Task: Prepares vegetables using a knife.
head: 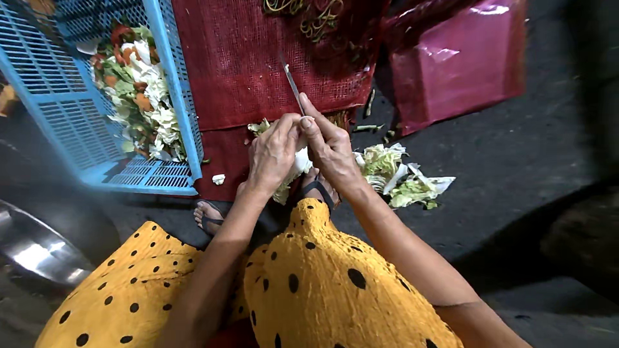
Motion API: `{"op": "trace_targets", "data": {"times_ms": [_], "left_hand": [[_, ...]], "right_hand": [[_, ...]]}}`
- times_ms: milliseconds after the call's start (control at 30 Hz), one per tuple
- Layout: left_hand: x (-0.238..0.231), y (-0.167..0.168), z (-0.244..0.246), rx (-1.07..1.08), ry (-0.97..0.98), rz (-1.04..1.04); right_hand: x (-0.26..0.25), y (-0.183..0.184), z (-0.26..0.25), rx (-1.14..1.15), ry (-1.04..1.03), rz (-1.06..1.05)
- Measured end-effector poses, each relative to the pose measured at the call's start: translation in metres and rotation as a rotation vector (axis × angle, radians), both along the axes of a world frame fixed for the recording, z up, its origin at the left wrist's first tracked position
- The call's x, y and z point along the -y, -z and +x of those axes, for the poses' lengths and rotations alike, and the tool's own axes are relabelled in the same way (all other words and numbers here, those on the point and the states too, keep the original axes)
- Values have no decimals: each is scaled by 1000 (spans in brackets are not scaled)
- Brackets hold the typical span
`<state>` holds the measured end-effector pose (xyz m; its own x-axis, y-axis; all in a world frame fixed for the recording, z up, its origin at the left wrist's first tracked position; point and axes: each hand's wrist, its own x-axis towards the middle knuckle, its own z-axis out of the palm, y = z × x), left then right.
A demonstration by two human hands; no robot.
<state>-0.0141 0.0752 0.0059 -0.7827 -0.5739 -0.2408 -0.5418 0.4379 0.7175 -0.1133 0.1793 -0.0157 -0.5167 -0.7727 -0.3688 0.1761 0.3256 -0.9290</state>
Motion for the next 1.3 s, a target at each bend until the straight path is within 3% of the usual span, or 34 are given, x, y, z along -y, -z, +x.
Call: {"op": "trace_targets", "data": {"times_ms": [167,267,400,467,633,800,1000,1100,1200,1300], "left_hand": [[0,5,-4,165,28,-115],[17,6,-3,248,-73,227],[33,12,5,97,-237,813],[36,9,6,66,-291,902],[32,6,4,68,-380,831],[30,0,2,7,-390,830],[25,-14,-1,-23,-382,897],[25,-24,0,-21,-361,848],[33,-27,10,-11,-346,723],[46,-21,15,28,-415,608]], "right_hand": [[-17,-13,1,45,-29,-3],[-41,-32,-3,-139,-65,87],[-105,-31,-21,-597,-98,403],[-136,-34,-25,-744,-75,582],[-185,-42,-18,-961,17,903],[-183,-51,-16,-799,81,1015],[-101,-43,-12,-247,82,438],[-48,-39,-6,35,27,294],[-13,-28,-4,138,-34,246],[4,-20,-6,88,-52,195]]}}
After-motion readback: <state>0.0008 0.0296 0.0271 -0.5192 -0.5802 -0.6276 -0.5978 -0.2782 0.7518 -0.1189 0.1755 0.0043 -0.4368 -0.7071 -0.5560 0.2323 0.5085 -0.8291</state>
